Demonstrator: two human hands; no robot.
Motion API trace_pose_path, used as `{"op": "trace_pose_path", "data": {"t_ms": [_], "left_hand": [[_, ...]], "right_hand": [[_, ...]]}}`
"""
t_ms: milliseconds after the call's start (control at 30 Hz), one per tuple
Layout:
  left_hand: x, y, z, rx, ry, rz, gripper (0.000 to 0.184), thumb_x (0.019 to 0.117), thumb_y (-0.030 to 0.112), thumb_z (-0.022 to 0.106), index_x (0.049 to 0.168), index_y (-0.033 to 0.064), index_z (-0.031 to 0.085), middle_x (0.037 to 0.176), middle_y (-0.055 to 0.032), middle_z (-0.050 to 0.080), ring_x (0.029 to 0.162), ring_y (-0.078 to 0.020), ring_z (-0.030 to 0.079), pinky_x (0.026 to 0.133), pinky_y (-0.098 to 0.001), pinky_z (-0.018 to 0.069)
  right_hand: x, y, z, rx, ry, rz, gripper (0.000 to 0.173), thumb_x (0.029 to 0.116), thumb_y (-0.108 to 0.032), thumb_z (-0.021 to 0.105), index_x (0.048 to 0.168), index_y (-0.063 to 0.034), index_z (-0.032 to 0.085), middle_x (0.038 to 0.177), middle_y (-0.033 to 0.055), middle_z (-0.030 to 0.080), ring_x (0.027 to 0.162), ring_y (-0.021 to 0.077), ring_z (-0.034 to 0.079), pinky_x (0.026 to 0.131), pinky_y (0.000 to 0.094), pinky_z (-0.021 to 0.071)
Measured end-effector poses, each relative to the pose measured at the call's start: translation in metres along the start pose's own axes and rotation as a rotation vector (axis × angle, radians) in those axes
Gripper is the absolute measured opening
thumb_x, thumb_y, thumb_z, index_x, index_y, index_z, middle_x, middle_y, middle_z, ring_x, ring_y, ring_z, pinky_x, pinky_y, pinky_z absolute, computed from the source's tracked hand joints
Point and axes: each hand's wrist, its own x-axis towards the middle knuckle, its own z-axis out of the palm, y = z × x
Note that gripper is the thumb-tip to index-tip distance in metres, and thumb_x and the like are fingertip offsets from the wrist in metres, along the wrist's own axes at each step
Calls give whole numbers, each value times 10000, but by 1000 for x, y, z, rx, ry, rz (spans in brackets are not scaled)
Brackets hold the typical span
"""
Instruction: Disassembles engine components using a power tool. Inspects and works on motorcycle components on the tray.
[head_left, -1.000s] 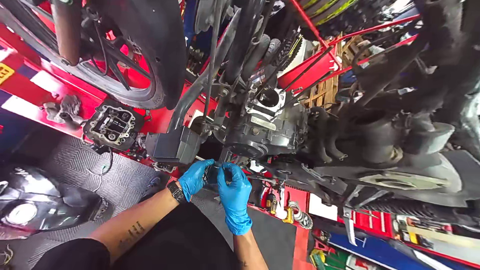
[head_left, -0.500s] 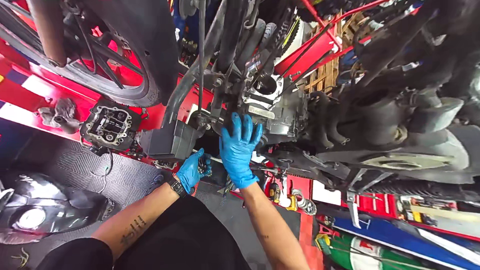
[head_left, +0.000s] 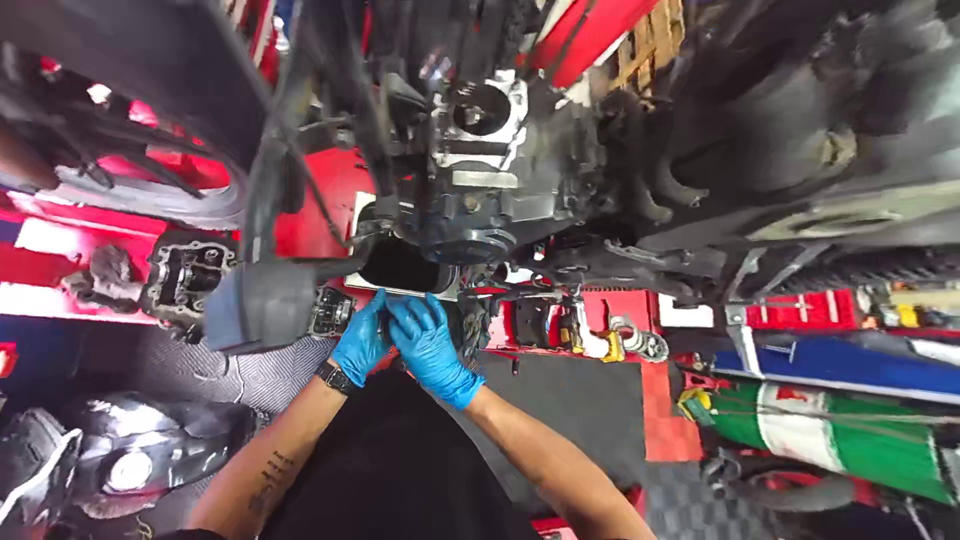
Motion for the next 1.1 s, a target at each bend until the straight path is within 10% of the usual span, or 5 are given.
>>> {"op": "trace_pose_path", "data": {"t_ms": [233, 367, 533, 767, 1100], "left_hand": [[30, -60, -43, 298, 256, -305, 366, 1107, 384, 394, 973, 105, 590, 607, 56, 488, 454, -48, 451, 420, -184, 397], [46, -111, -39, 610, 317, -357, 374, 1082, 424, 473, 880, 121, 559, 532, 86, 359, 397, -39, 316, 386, -194, 300], [80, -173, 2, 815, 279, -373, 421, 1059, 464, 513, 829, 115, 566, 515, 83, 355, 390, -40, 308, 384, -201, 292], [167, -271, 60, 934, 81, -408, 329, 957, -12, 587, 1278, 4, 515, 983, -78, 601, 751, -132, 598, 704, -287, 550], [271, -369, 129, 1897, -235, -377, 421, 1004, 97, 527, 1416, 17, 493, 1301, -211, 615, 1120, -285, 647, 971, -464, 535]], "right_hand": [[-135, 13, 22, 527, -219, 761, 333, 972, -304, 667, 1204, -76, 740, 1209, 115, 725, 1140, 268, 687, 993, 471, 554], [-212, 39, 28, 809, -177, 1211, 284, 977, -253, 668, 1163, -49, 736, 1049, 95, 751, 921, 173, 723, 863, 388, 597], [-273, 78, 39, 889, -70, 1333, 243, 979, -229, 658, 1101, -37, 744, 962, 79, 753, 858, 148, 715, 827, 383, 593], [-340, 141, 31, 945, -49, 1407, 278, 990, -299, 625, 1072, -64, 749, 921, 72, 743, 831, 162, 702, 807, 415, 573], [-516, 145, 14, 924, -122, 1757, 316, 1010, -341, 625, 1092, -62, 750, 947, 120, 740, 880, 245, 706, 843, 516, 558]]}}
